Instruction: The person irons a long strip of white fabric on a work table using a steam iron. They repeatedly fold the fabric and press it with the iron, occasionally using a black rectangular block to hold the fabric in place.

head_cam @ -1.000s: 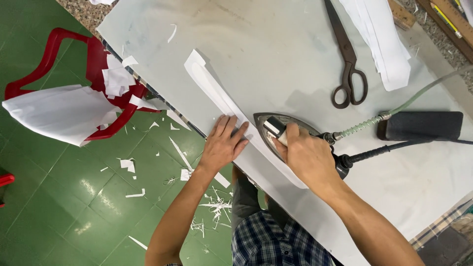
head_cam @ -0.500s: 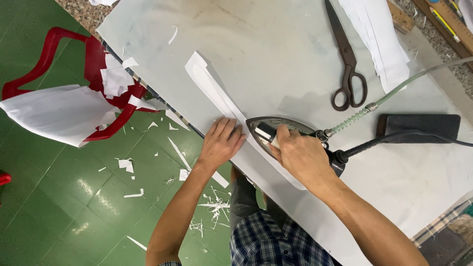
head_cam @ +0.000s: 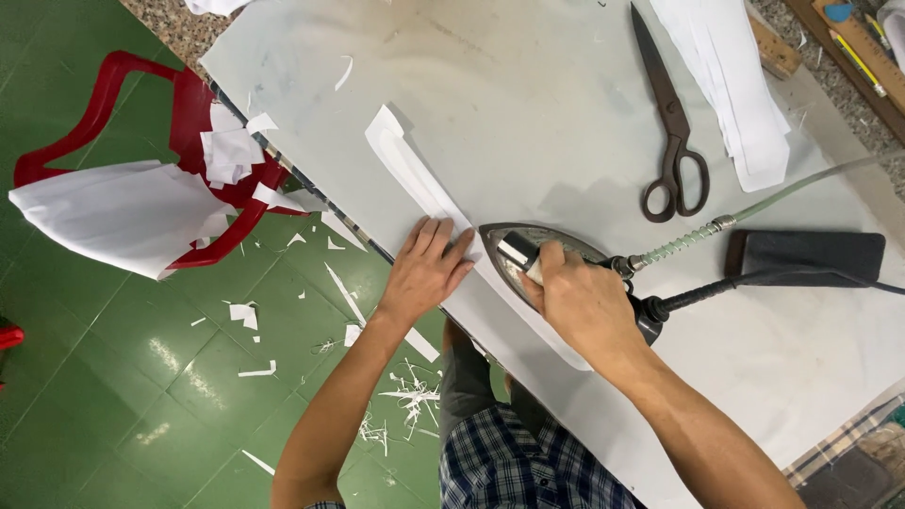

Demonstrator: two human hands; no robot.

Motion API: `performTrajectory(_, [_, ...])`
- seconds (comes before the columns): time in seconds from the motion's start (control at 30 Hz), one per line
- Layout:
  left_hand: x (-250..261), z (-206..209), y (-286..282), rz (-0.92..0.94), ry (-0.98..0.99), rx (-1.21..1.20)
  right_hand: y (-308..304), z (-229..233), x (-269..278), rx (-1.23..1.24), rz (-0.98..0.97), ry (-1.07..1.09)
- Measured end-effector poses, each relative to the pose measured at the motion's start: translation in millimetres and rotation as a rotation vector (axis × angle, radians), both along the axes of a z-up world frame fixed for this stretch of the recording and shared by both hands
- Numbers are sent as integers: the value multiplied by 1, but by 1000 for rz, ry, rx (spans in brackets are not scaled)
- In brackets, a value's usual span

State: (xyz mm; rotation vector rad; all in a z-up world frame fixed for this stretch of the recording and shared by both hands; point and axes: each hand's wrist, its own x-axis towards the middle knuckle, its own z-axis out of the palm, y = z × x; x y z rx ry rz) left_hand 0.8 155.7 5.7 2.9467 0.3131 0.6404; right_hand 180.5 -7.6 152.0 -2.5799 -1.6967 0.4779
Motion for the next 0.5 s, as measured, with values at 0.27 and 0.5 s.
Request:
performTrajectory(0.27, [-5, -1, -3, 12, -75, -87, 21, 2, -5, 24, 14, 1])
performTrajectory(0.5, [-2, -9, 12, 14, -108, 50, 20, -3, -5, 15, 47, -6])
